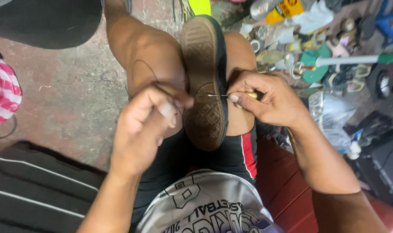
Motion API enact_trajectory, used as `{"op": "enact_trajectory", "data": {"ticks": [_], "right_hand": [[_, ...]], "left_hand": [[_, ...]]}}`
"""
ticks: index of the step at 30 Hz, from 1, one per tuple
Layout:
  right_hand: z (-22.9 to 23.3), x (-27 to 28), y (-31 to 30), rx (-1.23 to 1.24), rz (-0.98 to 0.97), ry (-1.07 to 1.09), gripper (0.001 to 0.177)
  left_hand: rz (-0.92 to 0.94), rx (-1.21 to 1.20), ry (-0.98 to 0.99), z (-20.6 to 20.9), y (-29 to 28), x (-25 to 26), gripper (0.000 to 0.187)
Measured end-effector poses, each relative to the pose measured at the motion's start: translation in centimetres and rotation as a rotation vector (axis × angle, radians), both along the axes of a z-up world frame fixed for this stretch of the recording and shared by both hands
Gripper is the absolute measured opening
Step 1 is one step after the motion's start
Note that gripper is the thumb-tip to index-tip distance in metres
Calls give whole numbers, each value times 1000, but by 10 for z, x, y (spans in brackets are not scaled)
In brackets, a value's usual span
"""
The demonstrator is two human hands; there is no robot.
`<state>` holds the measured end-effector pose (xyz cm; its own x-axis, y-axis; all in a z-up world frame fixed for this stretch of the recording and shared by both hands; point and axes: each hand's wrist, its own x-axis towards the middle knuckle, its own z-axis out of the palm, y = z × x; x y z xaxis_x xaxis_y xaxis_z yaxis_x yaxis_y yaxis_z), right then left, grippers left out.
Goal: The person sits on the floor and sews the sole of a black shoe using a needle and thread. They repeatedly push the needle through the shoe's edge and pull the thread tight to secure the sole.
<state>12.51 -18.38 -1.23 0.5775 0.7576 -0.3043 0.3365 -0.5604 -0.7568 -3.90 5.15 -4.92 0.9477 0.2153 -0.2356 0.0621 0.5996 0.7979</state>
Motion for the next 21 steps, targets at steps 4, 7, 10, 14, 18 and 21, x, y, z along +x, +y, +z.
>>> {"op": "enact_trajectory", "data": {"ticks": [4, 7, 10, 14, 18, 21], "right_hand": [[0, 2, -2, 29, 45, -28, 7], [1, -3, -2, 23, -60, 91, 9], [5, -7, -1, 16, -49, 84, 8], [11, -11, 2, -22, 28, -103, 10], [17, -16, 8, -31, 94, -246, 12], [24, -21, 16, -65, 104, -319, 12]], "left_hand": [[-2, 240, -39, -11, -10, 8, 10], [215, 849, -233, -13, -22, 18, 4], [224, 987, -288, -11, -31, 21, 8], [48, 984, -213, -13, -35, 22, 10], [30, 963, -228, -17, -38, 24, 11], [27, 942, -214, -19, -39, 25, 13]]}}
